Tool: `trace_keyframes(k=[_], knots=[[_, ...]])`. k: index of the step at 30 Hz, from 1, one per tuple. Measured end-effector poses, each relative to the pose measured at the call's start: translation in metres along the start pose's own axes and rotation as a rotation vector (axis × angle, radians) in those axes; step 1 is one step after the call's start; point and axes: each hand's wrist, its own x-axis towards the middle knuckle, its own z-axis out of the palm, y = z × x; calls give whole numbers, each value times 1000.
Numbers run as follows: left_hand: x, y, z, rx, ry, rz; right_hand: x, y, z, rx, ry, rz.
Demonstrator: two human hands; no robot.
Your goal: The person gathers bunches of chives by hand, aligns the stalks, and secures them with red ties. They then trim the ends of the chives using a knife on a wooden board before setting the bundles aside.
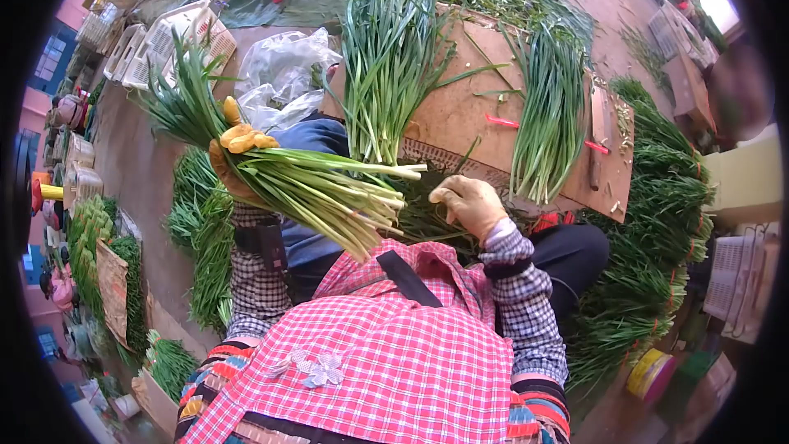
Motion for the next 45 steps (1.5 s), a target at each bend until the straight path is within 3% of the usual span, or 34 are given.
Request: trace_keyframes(k=[3,5,8,11,13,14,15,17,18,21,24,27,31,32,33,34,35,37,38,39,41,42,45], knots=[[-2,5,2,72,43,35,-21,-7,13,194,175,-209],[-1,5,-2,174,94,23,-25,-34,13,-322,311,-544],[3,-10,-10,141,96,-16,-16,-59,31,-708,400,-615],[1,-10,-16,198,135,-10,-5,-45,31,-694,364,-654],[-3,-5,-14,253,185,48,-10,-26,26,-372,420,-502],[-3,-3,-9,191,199,80,-12,-15,17,-390,391,-467],[-4,2,-9,219,205,103,-14,1,7,-666,336,-422],[-7,13,-10,273,221,146,-24,16,-2,-683,32,-31],[-8,12,-8,313,243,169,-30,-2,2,-307,10,129],[-5,4,-12,218,206,130,-22,-12,23,51,84,-317],[-2,-15,-12,161,124,60,-7,-9,48,577,35,17],[-2,-18,-10,159,79,37,-6,2,50,844,2,101],[-6,-6,-8,190,82,93,-13,23,35,386,78,-83],[-5,-3,-7,168,69,113,-19,33,30,401,66,114],[-5,3,-8,165,54,126,-19,60,16,-300,-21,67],[-6,10,-8,163,42,138,-24,42,6,-807,-166,329],[-5,14,-7,162,28,147,-23,70,6,-1158,-258,488],[-1,15,4,106,24,142,-23,62,6,-1216,-353,570],[0,15,7,85,22,138,-29,56,5,-1065,-303,423],[-1,14,8,64,22,133,-33,46,8,-808,-109,138],[-3,10,6,129,59,138,-21,17,20,-115,-96,45],[-3,7,3,161,70,130,-14,8,26,26,-30,-102],[-4,-1,-4,167,85,98,-4,-20,47,476,-7,150]])
